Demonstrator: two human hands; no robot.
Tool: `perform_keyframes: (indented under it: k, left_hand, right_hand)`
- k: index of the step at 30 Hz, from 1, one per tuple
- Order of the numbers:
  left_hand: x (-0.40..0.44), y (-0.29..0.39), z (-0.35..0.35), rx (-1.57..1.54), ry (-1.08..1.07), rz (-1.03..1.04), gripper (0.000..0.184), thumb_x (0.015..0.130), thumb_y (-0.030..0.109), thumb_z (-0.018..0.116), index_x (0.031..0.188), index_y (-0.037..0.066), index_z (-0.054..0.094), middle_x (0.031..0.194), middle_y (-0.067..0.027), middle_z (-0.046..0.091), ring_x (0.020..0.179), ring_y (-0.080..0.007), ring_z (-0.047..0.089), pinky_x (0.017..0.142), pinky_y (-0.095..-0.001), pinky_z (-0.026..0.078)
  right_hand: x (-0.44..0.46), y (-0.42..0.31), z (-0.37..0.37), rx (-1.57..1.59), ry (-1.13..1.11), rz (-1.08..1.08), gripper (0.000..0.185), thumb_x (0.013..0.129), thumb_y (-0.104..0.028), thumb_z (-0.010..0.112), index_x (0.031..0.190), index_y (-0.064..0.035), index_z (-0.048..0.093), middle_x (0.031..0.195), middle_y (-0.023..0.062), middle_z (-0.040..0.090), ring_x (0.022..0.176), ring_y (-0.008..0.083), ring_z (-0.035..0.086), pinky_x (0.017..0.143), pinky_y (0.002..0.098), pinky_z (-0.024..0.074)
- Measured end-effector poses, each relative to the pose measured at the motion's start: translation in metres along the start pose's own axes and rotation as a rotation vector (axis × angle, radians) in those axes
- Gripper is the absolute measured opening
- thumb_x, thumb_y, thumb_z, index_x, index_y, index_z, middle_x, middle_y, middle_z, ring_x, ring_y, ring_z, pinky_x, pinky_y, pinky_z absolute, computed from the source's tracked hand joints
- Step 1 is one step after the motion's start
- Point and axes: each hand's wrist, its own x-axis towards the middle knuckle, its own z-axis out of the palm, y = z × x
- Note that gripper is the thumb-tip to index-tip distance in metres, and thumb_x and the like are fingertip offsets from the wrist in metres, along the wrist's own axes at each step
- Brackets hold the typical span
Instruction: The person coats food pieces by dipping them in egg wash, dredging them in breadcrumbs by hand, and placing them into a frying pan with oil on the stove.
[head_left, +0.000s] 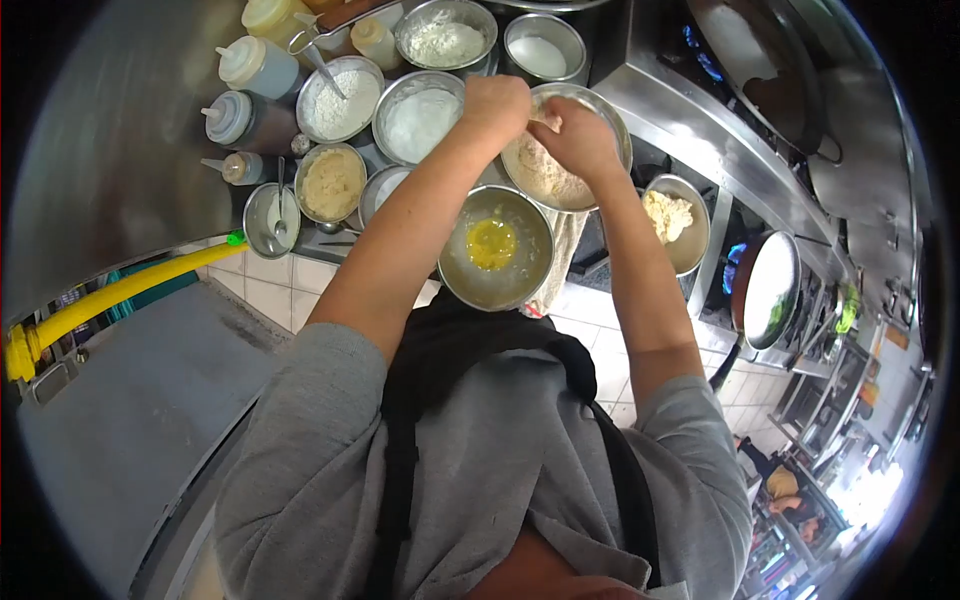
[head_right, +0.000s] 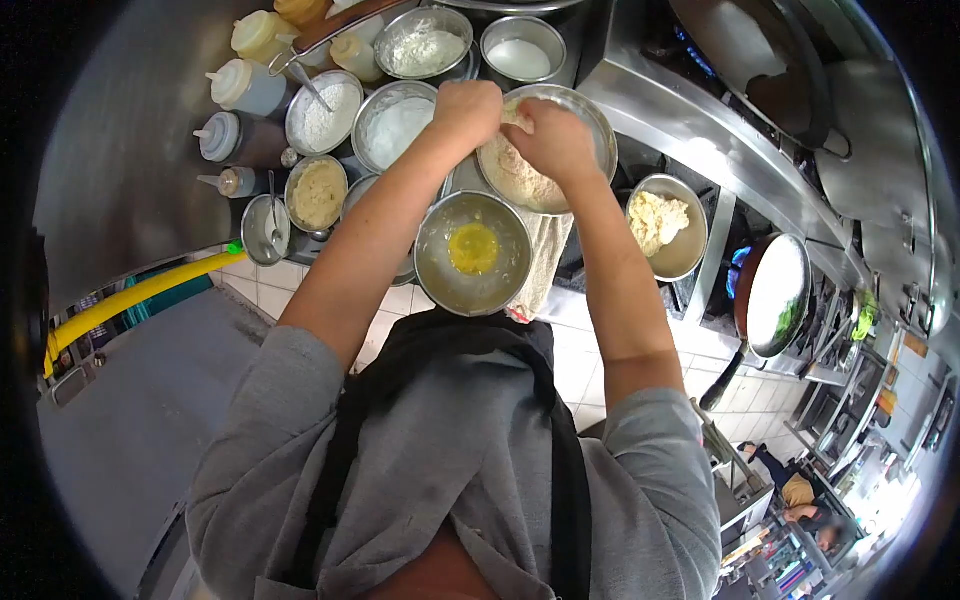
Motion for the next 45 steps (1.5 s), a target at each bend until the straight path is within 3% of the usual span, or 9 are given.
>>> perform_keyframes:
  k: [1, 6, 9, 17, 26, 32, 34, 38, 45]
  left_hand:
    - [-0.002, 0.003, -0.005, -0.035, -0.037, -0.004, 0.019, 0.079, 0.009, 0.06, 0.089, 0.004, 0.075, 0.095, -0.0181, 0.073, 0.092, -0.0312, 0.071, 0.079, -0.0448, 0.052]
    - [-0.001, 0.001, -0.003, -0.02, -0.018, -0.007, 0.018, 0.079, 0.01, 0.06, 0.088, 0.004, 0.075, 0.095, -0.0179, 0.073, 0.092, -0.0315, 0.071, 0.079, -0.0448, 0.052]
    - [0.003, 0.001, -0.002, -0.006, -0.023, -0.013, 0.018, 0.079, 0.01, 0.06, 0.087, 0.003, 0.075, 0.094, -0.0178, 0.073, 0.091, -0.0316, 0.071, 0.079, -0.0443, 0.053]
    - [0.005, 0.003, -0.004, -0.016, -0.03, -0.03, 0.019, 0.078, 0.009, 0.06, 0.087, 0.003, 0.075, 0.093, -0.0186, 0.073, 0.089, -0.0315, 0.071, 0.078, -0.0442, 0.053]
    - [0.003, 0.009, -0.001, 0.011, -0.015, -0.013, 0.019, 0.079, 0.009, 0.059, 0.088, 0.004, 0.075, 0.094, -0.0185, 0.072, 0.091, -0.0324, 0.071, 0.078, -0.0444, 0.053]
    - [0.006, 0.009, -0.008, 0.013, -0.037, -0.023, 0.02, 0.08, 0.008, 0.058, 0.089, 0.004, 0.076, 0.096, -0.0187, 0.072, 0.092, -0.0319, 0.071, 0.079, -0.0438, 0.053]
    - [0.001, 0.005, -0.003, 0.017, -0.043, -0.036, 0.021, 0.08, 0.008, 0.058, 0.09, 0.004, 0.076, 0.096, -0.0188, 0.072, 0.092, -0.0319, 0.071, 0.08, -0.044, 0.053]
    - [0.001, 0.005, -0.001, -0.018, -0.022, -0.025, 0.021, 0.079, 0.008, 0.057, 0.089, 0.003, 0.075, 0.095, -0.019, 0.072, 0.092, -0.0321, 0.071, 0.08, -0.0444, 0.053]
    - [0.003, 0.004, 0.001, -0.02, -0.043, -0.026, 0.022, 0.079, 0.008, 0.057, 0.089, 0.003, 0.075, 0.095, -0.02, 0.072, 0.091, -0.0333, 0.071, 0.081, -0.0458, 0.051]
  right_hand:
    - [0.002, -0.005, -0.002, -0.103, -0.011, -0.003, 0.055, 0.077, -0.044, 0.073, 0.119, -0.0104, 0.063, 0.115, 0.0153, 0.067, 0.102, 0.0316, 0.065, 0.09, 0.0426, 0.0509]
    - [0.008, 0.011, 0.037, -0.202, 0.011, -0.062, 0.046, 0.078, -0.037, 0.072, 0.115, -0.0114, 0.064, 0.111, 0.0154, 0.067, 0.103, 0.0316, 0.065, 0.09, 0.0423, 0.0512]
    - [0.024, 0.029, 0.031, -0.054, -0.081, 0.008, 0.029, 0.082, -0.025, 0.065, 0.108, -0.0123, 0.067, 0.102, 0.0149, 0.069, 0.097, 0.0335, 0.065, 0.084, 0.0443, 0.0517]
    - [-0.022, 0.041, 0.028, 0.366, -0.226, 0.046, 0.03, 0.088, -0.034, 0.064, 0.104, -0.0091, 0.069, 0.09, 0.0183, 0.068, 0.086, 0.0341, 0.065, 0.082, 0.0406, 0.0504]
    - [0.011, 0.043, 0.035, 0.081, -0.13, 0.021, 0.031, 0.093, -0.031, 0.05, 0.098, -0.0064, 0.068, 0.095, 0.0216, 0.068, 0.092, 0.0405, 0.064, 0.083, 0.0495, 0.0496]
    - [0.028, 0.049, 0.015, -0.075, -0.226, -0.06, 0.028, 0.09, -0.027, 0.052, 0.099, -0.0066, 0.068, 0.096, 0.0198, 0.069, 0.094, 0.0381, 0.065, 0.084, 0.0479, 0.0504]
    - [0.019, 0.048, -0.001, -0.021, -0.044, 0.039, 0.026, 0.089, -0.024, 0.054, 0.106, -0.0104, 0.068, 0.1, 0.0172, 0.069, 0.097, 0.0369, 0.065, 0.085, 0.0479, 0.0508]
    - [0.012, 0.067, 0.015, -0.368, 0.091, -0.357, 0.029, 0.087, -0.016, 0.058, 0.114, -0.0159, 0.068, 0.114, 0.0105, 0.066, 0.108, 0.0306, 0.063, 0.094, 0.0418, 0.0502]
    - [-0.006, 0.044, -0.03, -0.407, -0.309, -0.07, 0.03, 0.086, -0.015, 0.061, 0.115, -0.0104, 0.066, 0.113, 0.0133, 0.066, 0.111, 0.0309, 0.063, 0.095, 0.0402, 0.0511]
